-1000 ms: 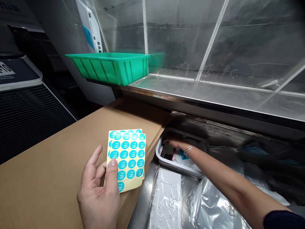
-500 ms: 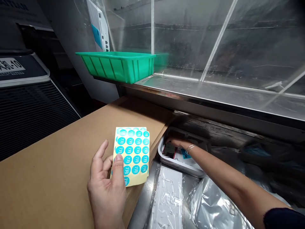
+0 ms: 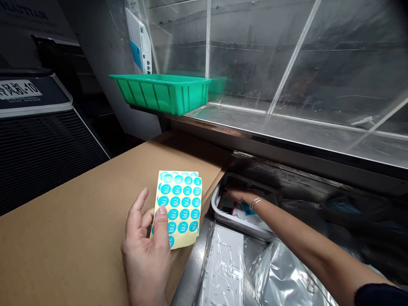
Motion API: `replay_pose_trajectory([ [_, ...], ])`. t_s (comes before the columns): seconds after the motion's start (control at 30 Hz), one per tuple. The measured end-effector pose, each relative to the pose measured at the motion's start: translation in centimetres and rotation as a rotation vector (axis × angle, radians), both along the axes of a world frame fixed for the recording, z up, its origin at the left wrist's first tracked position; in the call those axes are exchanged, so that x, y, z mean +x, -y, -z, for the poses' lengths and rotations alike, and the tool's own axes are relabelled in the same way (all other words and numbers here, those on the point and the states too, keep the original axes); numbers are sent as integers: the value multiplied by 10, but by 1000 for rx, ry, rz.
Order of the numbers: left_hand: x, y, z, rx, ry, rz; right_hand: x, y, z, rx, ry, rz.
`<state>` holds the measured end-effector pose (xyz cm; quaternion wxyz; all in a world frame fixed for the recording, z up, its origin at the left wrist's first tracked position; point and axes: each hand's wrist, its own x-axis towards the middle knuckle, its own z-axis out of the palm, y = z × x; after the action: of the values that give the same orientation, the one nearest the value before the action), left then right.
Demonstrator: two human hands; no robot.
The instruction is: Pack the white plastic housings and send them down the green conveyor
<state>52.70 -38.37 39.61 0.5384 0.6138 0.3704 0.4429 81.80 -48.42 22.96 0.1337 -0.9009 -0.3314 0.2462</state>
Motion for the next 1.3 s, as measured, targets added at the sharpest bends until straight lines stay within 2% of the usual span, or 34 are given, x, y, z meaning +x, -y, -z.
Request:
replay_pose_trajectory([
  [0.23,-3,-2,3,12,-11,15,15,33,-25,-40,149,-129],
  [0.37,-2,-2,3,-2,-34,9,3,29,-27,-22,143,-228],
  [0.5,-2,-4,4,1,-38,15,-11,9,-17,-9,151,-205],
  [0.6,-3,-2,2,9,-22,16,-14,6,-15,-42,178,-156],
  [0.73,-3,1,-1,-17,7,30,-9,23,-28,-92,222,-168],
  [0.87,-3,-1,2,-3,-20,23,-9,29,-39,-59,230,-230],
  [1.07,-4,-5,6,7,-36,21,-18,5,-22,0,144,-279],
  [1.2,-4,-4,3,10,-18,40,-16,-1,-13,1,139,-224],
  [1.3,-5,-3,3,11,-33,16,-12,7,-17,-58,132,-156],
])
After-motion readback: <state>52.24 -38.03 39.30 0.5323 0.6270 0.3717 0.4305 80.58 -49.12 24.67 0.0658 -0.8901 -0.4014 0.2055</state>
